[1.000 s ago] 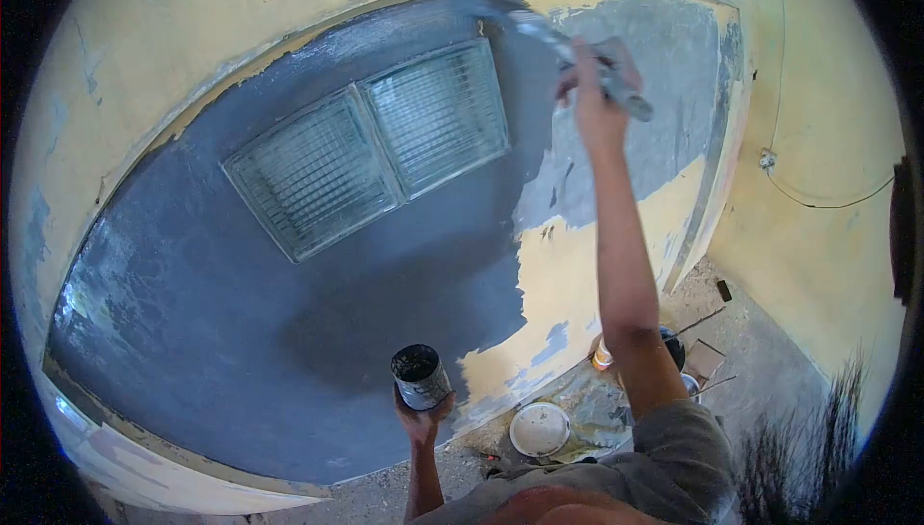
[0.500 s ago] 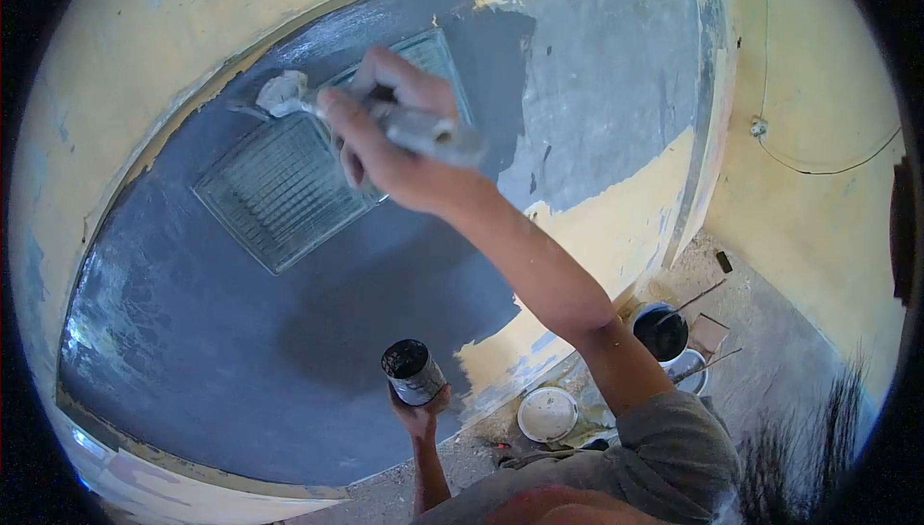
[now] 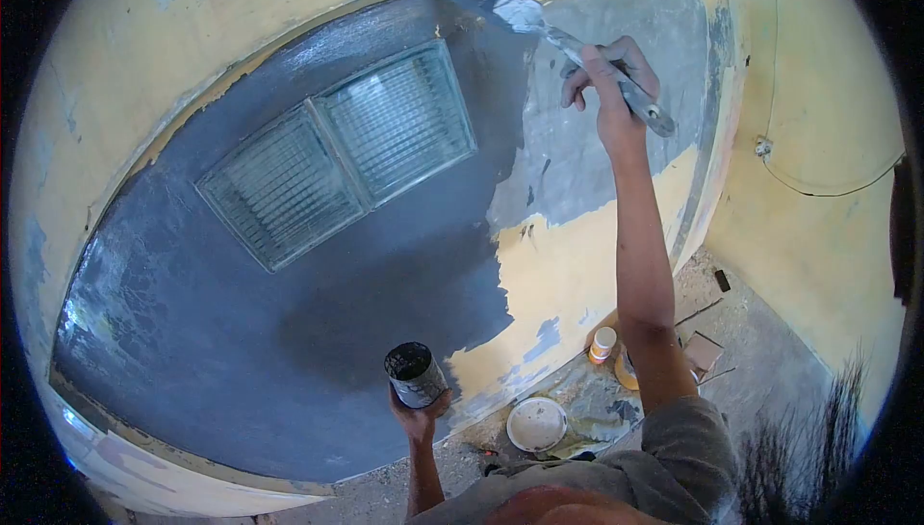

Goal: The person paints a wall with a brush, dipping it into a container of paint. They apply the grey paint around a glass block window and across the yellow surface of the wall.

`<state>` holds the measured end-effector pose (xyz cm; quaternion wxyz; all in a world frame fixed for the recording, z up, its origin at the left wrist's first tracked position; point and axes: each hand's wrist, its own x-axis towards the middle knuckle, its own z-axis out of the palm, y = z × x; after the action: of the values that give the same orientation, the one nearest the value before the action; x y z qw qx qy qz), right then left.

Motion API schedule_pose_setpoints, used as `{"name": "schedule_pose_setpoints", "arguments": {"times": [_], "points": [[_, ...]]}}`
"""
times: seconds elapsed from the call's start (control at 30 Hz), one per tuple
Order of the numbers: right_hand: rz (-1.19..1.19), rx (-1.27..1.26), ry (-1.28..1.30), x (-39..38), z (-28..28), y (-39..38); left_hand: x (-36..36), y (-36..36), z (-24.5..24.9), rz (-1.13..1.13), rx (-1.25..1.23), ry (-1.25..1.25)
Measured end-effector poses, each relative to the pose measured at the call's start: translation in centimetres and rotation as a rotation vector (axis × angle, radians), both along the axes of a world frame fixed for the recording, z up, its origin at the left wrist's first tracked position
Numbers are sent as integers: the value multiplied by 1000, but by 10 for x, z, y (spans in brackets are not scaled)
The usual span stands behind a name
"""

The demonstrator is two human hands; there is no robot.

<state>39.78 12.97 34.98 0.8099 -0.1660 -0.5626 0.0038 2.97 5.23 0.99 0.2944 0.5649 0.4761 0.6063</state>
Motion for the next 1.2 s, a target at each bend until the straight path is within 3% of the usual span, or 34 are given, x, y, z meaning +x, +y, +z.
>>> {"name": "schedule_pose_setpoints", "arguments": {"times": [0.13, 0.27, 0.33, 0.47, 0.53, 0.63, 0.8, 1.0, 1.03, 1.2], "points": [[95, -59, -128, 8, 3, 8, 5, -3, -3, 29, 36, -72], [185, -48, -68, 17, -4, 20, 9, -12, 7, 62, -1, -22], [241, -51, -102, 30, -10, 36, 7, -14, 8, -11, -132, -5], [263, -77, -96, 36, -15, 56, 2, -14, -23, 74, -75, -41], [110, -149, -117, 51, -24, 62, 5, -18, -26, 127, -14, -133], [103, -157, -110, 69, -34, 57, 15, -24, -5, 162, 25, -193], [90, -70, -170, 80, -19, 34, 12, -36, -11, 202, 11, -235], [72, -76, -390, 77, 4, 49, 6, -38, -41, 287, 26, -296], [-18, -91, -466, 83, 3, 49, 4, -37, -48, 301, 21, -318], [-126, -149, -599, 107, -2, 38, 28, -59, -18, 354, -1, -221]]}}
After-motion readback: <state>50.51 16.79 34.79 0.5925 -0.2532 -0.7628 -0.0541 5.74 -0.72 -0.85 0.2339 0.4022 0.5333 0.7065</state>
